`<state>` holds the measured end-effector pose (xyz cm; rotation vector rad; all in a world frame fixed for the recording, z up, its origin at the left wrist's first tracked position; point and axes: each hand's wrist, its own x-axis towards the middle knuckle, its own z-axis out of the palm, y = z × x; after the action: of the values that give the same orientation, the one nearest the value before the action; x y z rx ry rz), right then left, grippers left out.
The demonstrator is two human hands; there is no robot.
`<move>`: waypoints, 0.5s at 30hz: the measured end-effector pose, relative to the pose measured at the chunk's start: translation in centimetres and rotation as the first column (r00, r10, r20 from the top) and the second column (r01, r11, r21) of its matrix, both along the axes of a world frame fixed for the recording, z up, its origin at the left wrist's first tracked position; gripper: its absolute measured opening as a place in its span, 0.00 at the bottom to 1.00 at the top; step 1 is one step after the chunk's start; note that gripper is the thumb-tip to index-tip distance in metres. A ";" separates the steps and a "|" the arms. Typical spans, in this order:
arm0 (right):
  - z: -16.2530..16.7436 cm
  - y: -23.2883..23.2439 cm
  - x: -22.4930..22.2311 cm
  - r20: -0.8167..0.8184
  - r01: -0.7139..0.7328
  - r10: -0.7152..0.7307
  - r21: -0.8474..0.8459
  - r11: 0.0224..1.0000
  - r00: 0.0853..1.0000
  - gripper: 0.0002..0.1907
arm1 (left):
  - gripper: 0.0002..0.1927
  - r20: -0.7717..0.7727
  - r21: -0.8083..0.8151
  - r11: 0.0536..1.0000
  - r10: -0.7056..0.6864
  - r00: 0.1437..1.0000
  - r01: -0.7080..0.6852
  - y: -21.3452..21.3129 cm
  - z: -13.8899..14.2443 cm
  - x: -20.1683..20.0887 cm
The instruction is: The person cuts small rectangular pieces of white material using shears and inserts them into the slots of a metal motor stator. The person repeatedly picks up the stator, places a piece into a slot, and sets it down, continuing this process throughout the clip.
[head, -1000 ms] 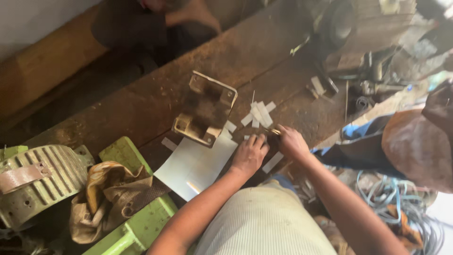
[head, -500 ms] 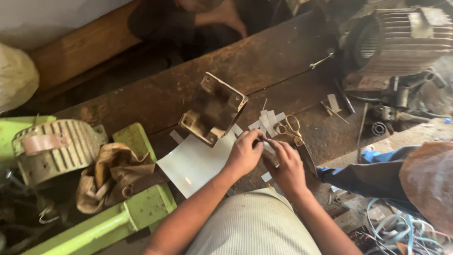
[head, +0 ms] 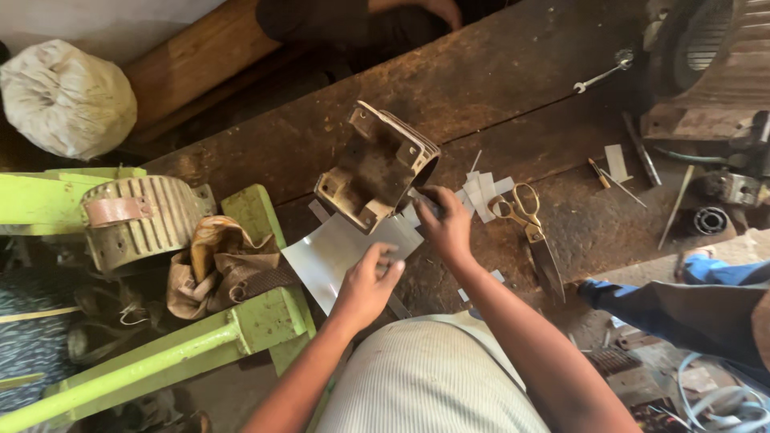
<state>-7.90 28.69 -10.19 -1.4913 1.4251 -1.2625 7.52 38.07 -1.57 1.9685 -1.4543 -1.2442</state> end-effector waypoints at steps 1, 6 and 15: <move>-0.5 -0.5 0.8 0.007 0.012 -0.012 0.012 1.000 1.000 0.10 | 0.20 0.005 0.020 1.000 0.021 1.000 -0.021 0.5 0.2 0.5; -2.0 -0.5 2.7 0.033 0.087 -0.087 -0.009 0.996 0.996 0.09 | 0.19 0.041 0.072 0.993 0.086 0.995 -0.088 2.1 0.1 2.5; -3.1 -0.4 3.7 -0.016 0.133 -0.133 0.036 0.990 0.991 0.09 | 0.21 0.066 0.137 0.987 0.069 0.995 -0.078 1.6 -0.7 3.3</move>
<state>-4.16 28.26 -13.30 -1.4022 1.5707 -1.3008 10.83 39.64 -2.30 2.1495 -1.3419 -1.2959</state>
